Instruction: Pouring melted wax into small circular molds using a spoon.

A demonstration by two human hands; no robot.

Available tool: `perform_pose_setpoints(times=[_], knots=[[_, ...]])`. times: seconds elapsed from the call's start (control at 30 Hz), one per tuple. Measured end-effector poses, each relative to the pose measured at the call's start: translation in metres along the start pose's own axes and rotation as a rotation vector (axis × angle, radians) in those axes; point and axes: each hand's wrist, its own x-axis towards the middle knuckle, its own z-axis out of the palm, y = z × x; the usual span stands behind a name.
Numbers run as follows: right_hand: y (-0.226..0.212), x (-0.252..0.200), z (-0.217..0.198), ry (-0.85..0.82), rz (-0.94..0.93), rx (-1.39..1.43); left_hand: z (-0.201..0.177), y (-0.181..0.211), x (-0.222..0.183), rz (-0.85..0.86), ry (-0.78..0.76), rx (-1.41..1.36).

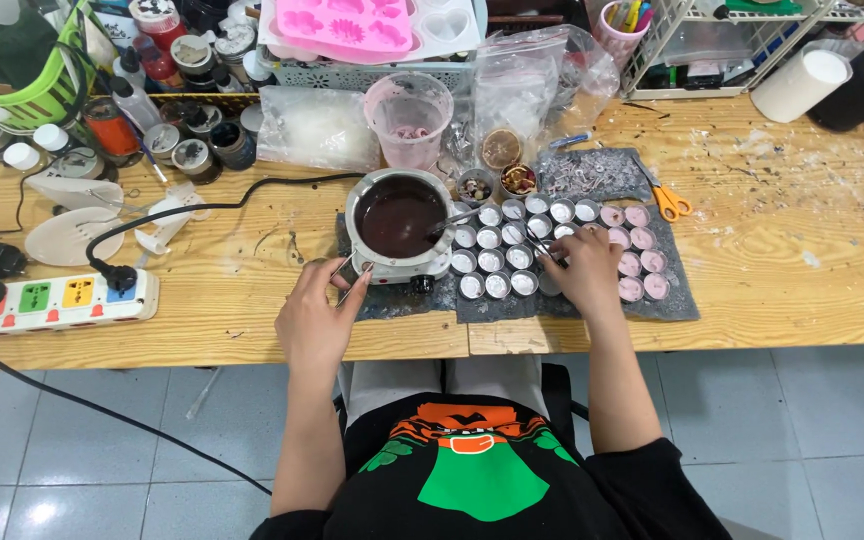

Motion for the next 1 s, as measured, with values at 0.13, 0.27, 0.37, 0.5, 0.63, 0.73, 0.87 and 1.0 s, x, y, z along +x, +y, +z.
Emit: perform_pose_setpoints(times=[0.13,0.27,0.37,0.5,0.63,0.73,0.87,1.0], knots=[[-0.002,-0.004,-0.001,0.018,0.024,-0.005,0.0,0.0,-0.001,-0.002,-0.007,0.027],[0.016,-0.007,-0.009,0.13,0.053,0.266,0.002,-0.002,-0.002,0.0,-0.002,0.045],[0.035,-0.014,-0.03,0.16,0.116,0.557,-0.002,0.004,-0.002,-0.021,-0.008,0.045],[0.056,-0.03,-0.056,0.272,0.145,0.81,-0.009,0.016,-0.002,-0.103,-0.055,0.021],[0.042,-0.041,-0.078,0.314,0.02,0.659,-0.004,0.011,-0.006,-0.032,0.027,-0.036],[0.033,-0.042,-0.073,0.272,-0.062,0.514,-0.005,0.012,-0.007,-0.029,0.025,-0.022],[0.041,-0.04,-0.052,0.281,-0.095,0.423,-0.003,0.011,-0.008,-0.027,0.025,-0.023],[0.065,-0.035,-0.031,0.227,-0.028,0.38,-0.001,0.008,-0.009,-0.015,0.03,-0.02]])
